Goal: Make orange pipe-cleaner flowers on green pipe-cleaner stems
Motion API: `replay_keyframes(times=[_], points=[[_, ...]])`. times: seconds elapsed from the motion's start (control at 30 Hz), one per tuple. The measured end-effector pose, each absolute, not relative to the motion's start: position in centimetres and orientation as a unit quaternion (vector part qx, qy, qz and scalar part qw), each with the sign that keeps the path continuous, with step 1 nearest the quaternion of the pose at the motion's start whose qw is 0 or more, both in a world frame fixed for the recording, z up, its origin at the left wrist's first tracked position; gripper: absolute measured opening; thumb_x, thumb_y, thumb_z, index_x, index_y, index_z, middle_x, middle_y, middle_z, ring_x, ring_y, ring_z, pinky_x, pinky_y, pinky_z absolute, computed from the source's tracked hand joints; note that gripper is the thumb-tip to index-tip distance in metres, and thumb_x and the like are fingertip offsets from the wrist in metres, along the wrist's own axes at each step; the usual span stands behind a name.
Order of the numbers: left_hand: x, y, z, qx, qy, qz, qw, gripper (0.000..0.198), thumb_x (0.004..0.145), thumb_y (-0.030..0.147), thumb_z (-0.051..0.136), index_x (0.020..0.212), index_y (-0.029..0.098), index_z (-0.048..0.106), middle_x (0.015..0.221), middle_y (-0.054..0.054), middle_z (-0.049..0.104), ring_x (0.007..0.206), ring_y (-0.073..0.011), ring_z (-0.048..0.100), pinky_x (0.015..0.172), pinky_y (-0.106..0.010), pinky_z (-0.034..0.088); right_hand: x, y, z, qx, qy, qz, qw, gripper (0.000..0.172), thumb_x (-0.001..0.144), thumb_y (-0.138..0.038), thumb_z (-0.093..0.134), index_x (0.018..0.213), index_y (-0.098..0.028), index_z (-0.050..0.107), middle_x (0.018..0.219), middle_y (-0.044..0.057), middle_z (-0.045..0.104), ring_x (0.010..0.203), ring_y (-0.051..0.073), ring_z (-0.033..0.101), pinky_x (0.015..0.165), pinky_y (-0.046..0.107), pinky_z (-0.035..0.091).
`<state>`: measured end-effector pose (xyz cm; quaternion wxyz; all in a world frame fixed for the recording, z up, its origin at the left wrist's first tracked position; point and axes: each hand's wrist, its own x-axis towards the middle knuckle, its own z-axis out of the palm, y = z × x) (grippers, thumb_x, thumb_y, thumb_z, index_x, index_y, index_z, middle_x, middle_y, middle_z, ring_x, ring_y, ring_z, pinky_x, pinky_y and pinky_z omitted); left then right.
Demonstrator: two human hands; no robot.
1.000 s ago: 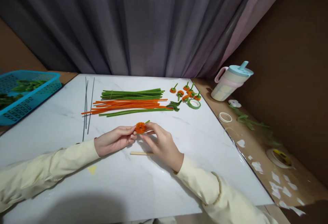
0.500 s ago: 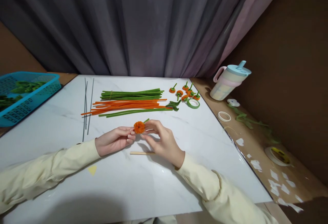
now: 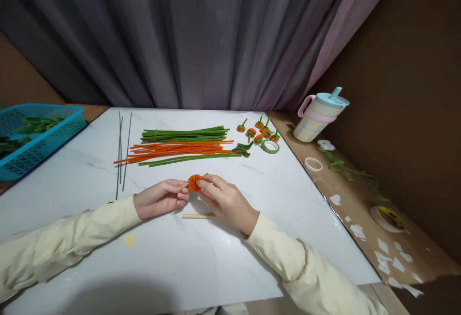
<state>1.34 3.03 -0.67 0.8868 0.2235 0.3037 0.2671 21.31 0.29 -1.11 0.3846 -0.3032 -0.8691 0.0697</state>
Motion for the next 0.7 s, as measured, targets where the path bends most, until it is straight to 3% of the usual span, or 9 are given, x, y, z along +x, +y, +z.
replay_keyframes(times=[0.13, 0.27, 0.37, 0.5, 0.7], points=[[1.2, 3.4, -0.9, 0.273, 0.312, 0.243, 0.877, 0.020, 0.062, 0.014, 0.077, 0.067, 0.006, 0.059, 0.063, -0.001, 0.051, 0.054, -0.0052, 0.046, 0.050, -0.016, 0.040, 21.4, 0.5, -1.6, -0.310, -0.877, 0.054, 0.364, 0.020, 0.090, -0.012, 0.042, 0.105, -0.017, 0.054, 0.102, 0.012, 0.058, 0.088, 0.016, 0.060, 0.071, 0.026, 0.053], [0.9, 4.1, -1.0, 0.332, 0.320, 0.234, 0.856, 0.022, 0.073, 0.025, 0.071, 0.073, 0.006, 0.060, 0.065, -0.004, 0.055, 0.054, -0.0076, 0.049, 0.051, -0.019, 0.042, 21.7, 0.7, -1.7, -0.305, -0.879, 0.020, 0.366, 0.020, 0.090, -0.012, 0.040, 0.104, -0.017, 0.055, 0.097, 0.011, 0.059, 0.082, 0.016, 0.059, 0.066, 0.025, 0.051], [0.8, 3.8, -0.7, 0.488, 0.343, 0.338, 0.728, 0.022, 0.077, 0.029, 0.066, 0.089, 0.013, 0.058, 0.079, -0.004, 0.057, 0.063, -0.0099, 0.053, 0.056, -0.021, 0.045, 21.6, 0.6, -1.6, -0.321, -0.872, 0.034, 0.368, 0.017, 0.091, -0.017, 0.041, 0.101, -0.018, 0.055, 0.090, 0.009, 0.061, 0.074, 0.015, 0.059, 0.062, 0.025, 0.050], [0.9, 2.7, -0.4, 0.691, 0.332, 0.391, 0.508, 0.033, 0.070, 0.022, 0.072, 0.100, 0.018, 0.060, 0.102, -0.007, 0.056, 0.085, -0.0155, 0.056, 0.071, -0.025, 0.048, 21.4, 0.3, -1.4, -0.334, -0.860, 0.097, 0.373, 0.012, 0.091, -0.018, 0.044, 0.097, -0.018, 0.054, 0.084, 0.007, 0.060, 0.064, 0.013, 0.056, 0.060, 0.023, 0.047], [0.7, 2.3, -0.5, 0.778, 0.318, 0.366, 0.399, 0.023, 0.077, 0.020, 0.065, 0.099, 0.018, 0.064, 0.099, -0.009, 0.064, 0.090, -0.0178, 0.059, 0.081, -0.026, 0.045, 21.2, 0.0, -1.3, -0.320, -0.859, 0.142, 0.374, 0.011, 0.090, -0.018, 0.046, 0.097, -0.018, 0.054, 0.081, 0.005, 0.058, 0.060, 0.012, 0.051, 0.057, 0.022, 0.045]])
